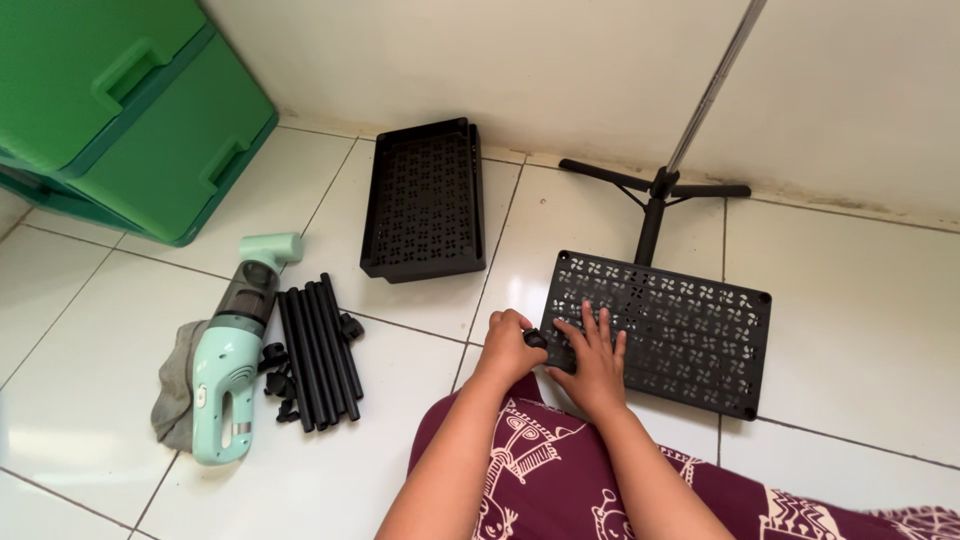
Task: The person sits on the floor and takes apart a small black metal rack, pulling a crossbar free from the frame. They then fit the bars into the side panels of the perforated plastic baskets and press the basket trays onto the frame to rebuild the rack.
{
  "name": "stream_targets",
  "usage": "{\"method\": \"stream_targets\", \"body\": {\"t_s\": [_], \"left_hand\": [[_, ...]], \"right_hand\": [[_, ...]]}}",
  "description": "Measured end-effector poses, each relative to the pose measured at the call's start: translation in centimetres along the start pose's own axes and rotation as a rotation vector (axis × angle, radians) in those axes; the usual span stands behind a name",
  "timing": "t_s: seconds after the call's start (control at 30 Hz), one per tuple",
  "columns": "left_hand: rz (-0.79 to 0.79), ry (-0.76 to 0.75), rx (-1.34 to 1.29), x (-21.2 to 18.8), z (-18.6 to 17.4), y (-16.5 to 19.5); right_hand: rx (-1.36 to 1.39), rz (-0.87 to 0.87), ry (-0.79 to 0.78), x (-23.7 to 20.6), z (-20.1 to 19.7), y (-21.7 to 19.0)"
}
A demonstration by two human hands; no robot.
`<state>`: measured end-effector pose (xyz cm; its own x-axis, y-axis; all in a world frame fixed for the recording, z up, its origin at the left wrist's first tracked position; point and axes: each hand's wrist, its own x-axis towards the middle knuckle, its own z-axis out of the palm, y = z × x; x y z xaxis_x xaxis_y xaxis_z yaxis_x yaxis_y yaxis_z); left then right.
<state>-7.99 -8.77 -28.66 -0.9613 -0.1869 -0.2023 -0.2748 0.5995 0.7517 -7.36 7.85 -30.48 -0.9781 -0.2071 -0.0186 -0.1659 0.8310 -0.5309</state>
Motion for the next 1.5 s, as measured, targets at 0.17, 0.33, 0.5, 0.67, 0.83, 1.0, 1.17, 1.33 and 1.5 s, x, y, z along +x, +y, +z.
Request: {"method": "stream_targets", "body": {"t_s": [0.17, 0.33, 0.5, 0.67, 0.83, 1.0, 1.17, 1.33, 1.5], "left_hand": [[0.030, 0.005, 0.035, 0.0, 0.0, 0.4], [0.025, -0.019, 0.031, -0.1, 0.0, 0.7], [0.065, -0.022, 0.071, -0.3, 0.0, 0.9], [0.073, -0.044, 0.061, -0.6, -0.3, 1.4], [0.048, -0.074, 0.080, -1.2, -0.7, 2.2], [0.098, -0.107, 0.117, -1.5, -0.9, 2.4], [0.036, -0.155, -0.019, -1.0, -1.0, 1.8], [0.082, -0.102, -0.072, -0.4, -0.9, 1.1], [-0.080, -0.146, -0.128, -0.3, -1.1, 1.1]], "right_hand": [[0.008, -0.003, 0.016, -0.1, 0.0, -0.1], [0.003, 0.002, 0.018, 0.0, 0.0, -0.1], [0.004, 0.007, 0.012, 0.1, 0.1, 0.0], [0.007, -0.004, 0.022, 0.0, 0.2, 0.0], [0.001, 0.016, 0.005, 0.2, 0.4, 0.1], [0.016, -0.005, 0.025, 0.2, 0.7, 0.5], [0.057, -0.037, 0.049, 0.3, 0.9, 0.5], [0.084, -0.045, 0.044, 0.3, 0.8, 0.1], [0.121, -0.071, 0.045, 0.2, 0.6, 0.0]]}}
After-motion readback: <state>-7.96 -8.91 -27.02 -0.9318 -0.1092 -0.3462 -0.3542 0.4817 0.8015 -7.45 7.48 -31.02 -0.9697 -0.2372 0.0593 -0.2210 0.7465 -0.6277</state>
